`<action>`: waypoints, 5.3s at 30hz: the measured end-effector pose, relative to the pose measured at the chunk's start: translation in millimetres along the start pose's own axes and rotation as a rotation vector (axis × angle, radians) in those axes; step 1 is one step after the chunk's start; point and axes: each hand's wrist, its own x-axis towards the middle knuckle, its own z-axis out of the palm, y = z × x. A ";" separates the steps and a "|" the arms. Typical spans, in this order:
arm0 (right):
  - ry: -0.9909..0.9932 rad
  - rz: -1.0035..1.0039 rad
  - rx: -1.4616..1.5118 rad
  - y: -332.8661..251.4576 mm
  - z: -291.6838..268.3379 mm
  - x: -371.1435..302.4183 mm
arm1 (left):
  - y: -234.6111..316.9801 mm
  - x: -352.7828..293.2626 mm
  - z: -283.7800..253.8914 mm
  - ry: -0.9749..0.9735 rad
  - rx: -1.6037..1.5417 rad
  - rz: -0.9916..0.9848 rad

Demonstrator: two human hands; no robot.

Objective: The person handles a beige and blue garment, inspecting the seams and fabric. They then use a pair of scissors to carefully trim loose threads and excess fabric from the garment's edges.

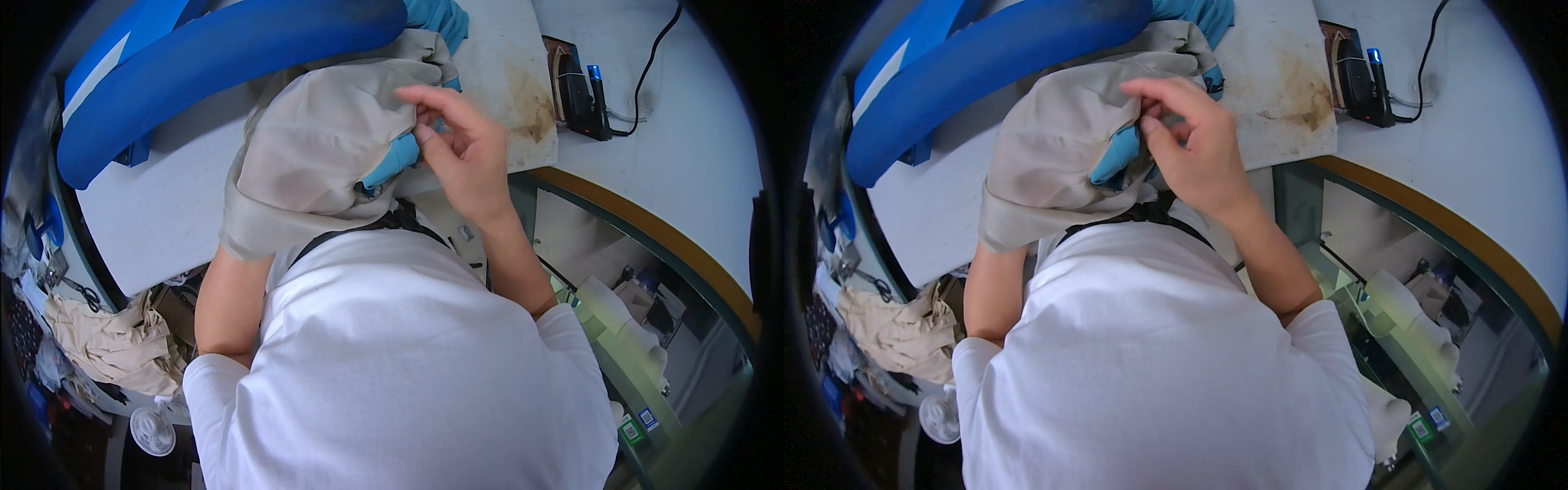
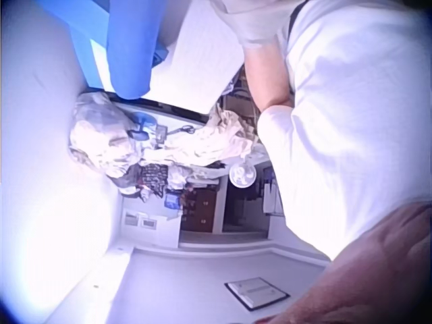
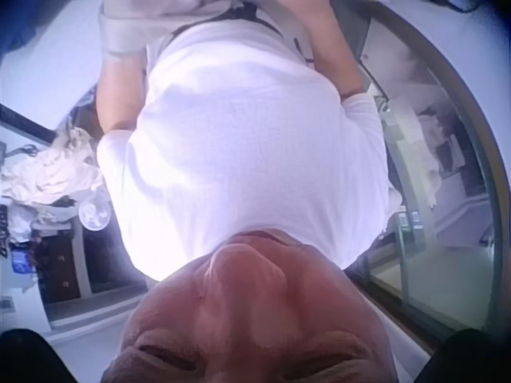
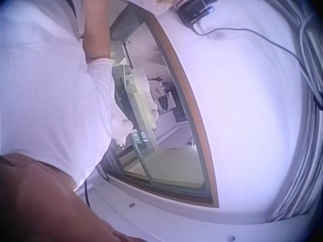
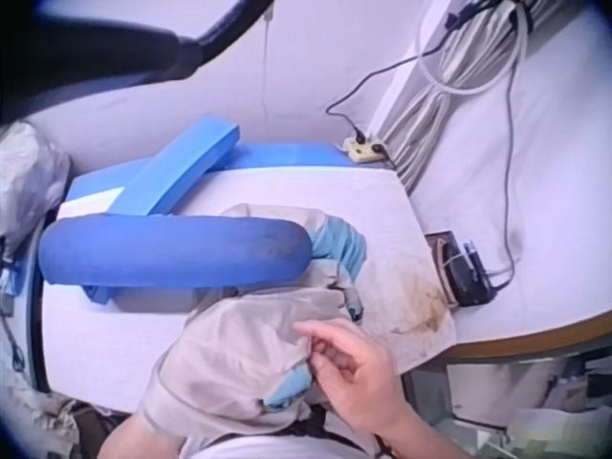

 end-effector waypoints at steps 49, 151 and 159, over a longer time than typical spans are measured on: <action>0.020 -0.650 -0.536 8.2 -6.5 13.0 | 10.2 -7.5 -4.8 -0.040 0.197 0.083; -0.027 0.487 0.541 45.4 35.4 -21.6 | -56.0 -45.2 -1.1 0.371 -0.331 -0.252; -0.056 0.693 0.842 47.6 33.1 -21.9 | -55.7 -46.3 -0.9 0.379 -0.403 -0.222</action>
